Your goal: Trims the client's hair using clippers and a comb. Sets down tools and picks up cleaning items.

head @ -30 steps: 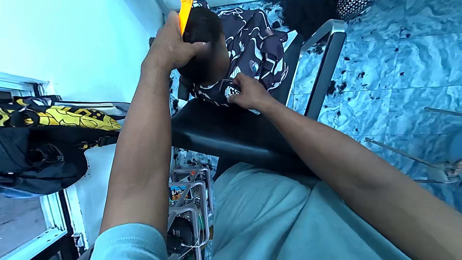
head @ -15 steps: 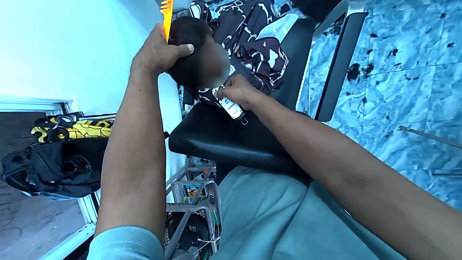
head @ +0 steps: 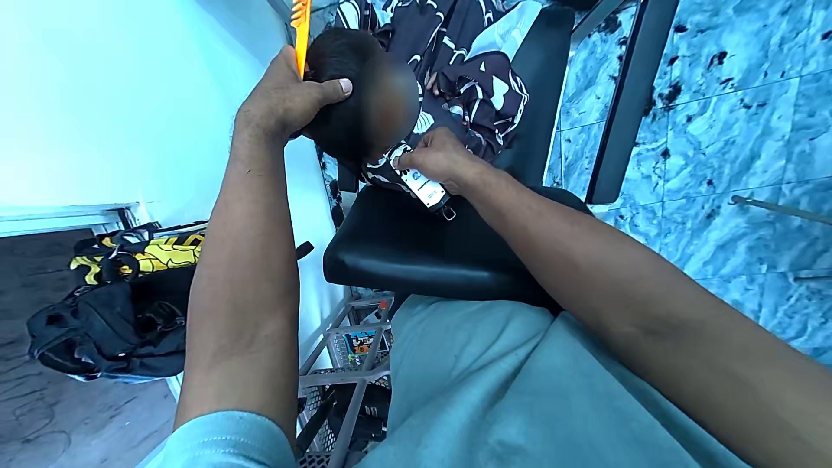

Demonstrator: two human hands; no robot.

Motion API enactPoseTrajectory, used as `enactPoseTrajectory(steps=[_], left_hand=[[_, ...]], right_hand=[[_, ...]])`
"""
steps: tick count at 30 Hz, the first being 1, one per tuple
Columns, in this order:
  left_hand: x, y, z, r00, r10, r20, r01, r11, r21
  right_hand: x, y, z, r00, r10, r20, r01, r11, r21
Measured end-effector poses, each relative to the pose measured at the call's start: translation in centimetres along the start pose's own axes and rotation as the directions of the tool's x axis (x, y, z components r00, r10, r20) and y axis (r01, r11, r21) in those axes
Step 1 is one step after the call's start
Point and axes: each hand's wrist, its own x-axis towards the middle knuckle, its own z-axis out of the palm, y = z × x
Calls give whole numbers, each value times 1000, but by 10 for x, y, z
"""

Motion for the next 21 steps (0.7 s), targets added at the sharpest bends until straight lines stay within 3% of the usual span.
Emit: enactPoseTrajectory(steps=[6,16,21], left_hand=[[0,2,0,1000,8,6,-8,1000,7],[4,-2,1,1000,8,4,-8,999,-43],[3,0,2,1000,23,11,-23,999,-47]], right_hand=[[1,8,-2,997,-82,5,82,993,-90],[1,12,-5,980,-190,61,195,976,-93],[-7,3,0,997,7,78,-5,999,-35]])
